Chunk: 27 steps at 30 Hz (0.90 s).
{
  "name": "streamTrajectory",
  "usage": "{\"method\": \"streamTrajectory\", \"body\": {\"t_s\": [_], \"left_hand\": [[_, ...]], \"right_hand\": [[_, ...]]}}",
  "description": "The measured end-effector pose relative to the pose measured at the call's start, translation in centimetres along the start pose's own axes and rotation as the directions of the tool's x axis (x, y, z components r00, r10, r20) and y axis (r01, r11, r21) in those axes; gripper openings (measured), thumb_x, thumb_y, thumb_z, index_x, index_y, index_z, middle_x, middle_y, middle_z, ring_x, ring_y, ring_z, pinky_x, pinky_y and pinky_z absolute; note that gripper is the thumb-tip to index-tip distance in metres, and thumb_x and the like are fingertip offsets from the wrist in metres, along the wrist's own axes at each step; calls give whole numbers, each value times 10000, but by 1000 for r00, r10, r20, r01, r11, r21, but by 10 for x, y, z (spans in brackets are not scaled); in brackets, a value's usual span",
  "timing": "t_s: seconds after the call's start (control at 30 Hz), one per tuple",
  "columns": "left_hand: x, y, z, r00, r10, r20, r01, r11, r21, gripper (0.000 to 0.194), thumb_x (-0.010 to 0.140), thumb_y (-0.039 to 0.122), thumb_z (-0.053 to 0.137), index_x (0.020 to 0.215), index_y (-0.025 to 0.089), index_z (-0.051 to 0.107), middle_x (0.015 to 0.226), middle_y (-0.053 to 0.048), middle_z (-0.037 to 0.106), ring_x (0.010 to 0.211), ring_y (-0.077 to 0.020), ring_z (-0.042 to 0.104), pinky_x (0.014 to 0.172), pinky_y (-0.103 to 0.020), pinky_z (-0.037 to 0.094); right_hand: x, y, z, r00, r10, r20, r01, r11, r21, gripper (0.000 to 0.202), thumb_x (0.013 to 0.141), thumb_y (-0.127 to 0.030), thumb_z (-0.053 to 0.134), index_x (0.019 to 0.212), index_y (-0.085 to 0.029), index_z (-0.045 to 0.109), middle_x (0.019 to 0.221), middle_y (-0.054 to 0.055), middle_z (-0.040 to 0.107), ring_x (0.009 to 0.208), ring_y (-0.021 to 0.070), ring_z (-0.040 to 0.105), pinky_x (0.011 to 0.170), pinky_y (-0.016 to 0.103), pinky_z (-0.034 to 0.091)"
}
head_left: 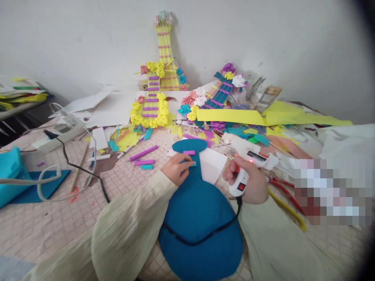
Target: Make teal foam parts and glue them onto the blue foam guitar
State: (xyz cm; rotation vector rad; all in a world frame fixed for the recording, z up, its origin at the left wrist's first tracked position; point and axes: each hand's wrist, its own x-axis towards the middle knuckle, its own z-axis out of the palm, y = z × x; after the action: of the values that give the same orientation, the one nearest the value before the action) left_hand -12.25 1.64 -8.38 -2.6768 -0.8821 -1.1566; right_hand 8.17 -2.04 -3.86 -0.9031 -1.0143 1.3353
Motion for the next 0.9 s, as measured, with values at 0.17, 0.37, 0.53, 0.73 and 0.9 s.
{"method": "streamTrajectory", "body": {"t_s": [0.17,0.37,0.53,0.73,0.9], "left_hand": [[-2,1,6,989,-45,138,37,997,61,310,765,98,385,922,130,649,883,-101,624,789,-175,570,733,-315,493],[0,8,0,941,-146,304,114,986,120,361,723,91,395,990,146,633,956,-105,623,855,-205,566,775,-363,465],[-3,11,3,940,-211,268,150,962,229,369,690,95,426,968,198,646,942,-49,647,820,-190,576,861,-383,393],[-7,11,7,945,-221,241,157,953,260,381,687,117,426,978,232,645,939,-12,651,825,-180,583,966,-405,295],[-7,12,5,945,-229,234,168,952,255,395,680,123,422,991,228,643,944,-19,650,841,-186,584,997,-425,257]], "right_hand": [[1,1,-2,998,49,-49,-46,996,74,275,709,-311,569,480,-166,525,404,-15,502,332,77,415,415,262,338],[7,3,-10,997,72,24,-73,996,51,279,680,-351,600,478,-166,543,402,4,520,336,98,426,409,279,346],[6,3,-7,996,86,3,-86,995,55,278,676,-350,599,477,-167,535,404,0,512,341,95,426,404,269,337],[2,3,0,992,88,-87,-82,994,77,271,689,-316,573,473,-164,512,402,-14,488,334,79,412,392,250,314],[2,3,1,994,62,-90,-56,996,68,270,691,-321,578,479,-163,524,402,-12,492,329,83,411,388,257,329]]}}
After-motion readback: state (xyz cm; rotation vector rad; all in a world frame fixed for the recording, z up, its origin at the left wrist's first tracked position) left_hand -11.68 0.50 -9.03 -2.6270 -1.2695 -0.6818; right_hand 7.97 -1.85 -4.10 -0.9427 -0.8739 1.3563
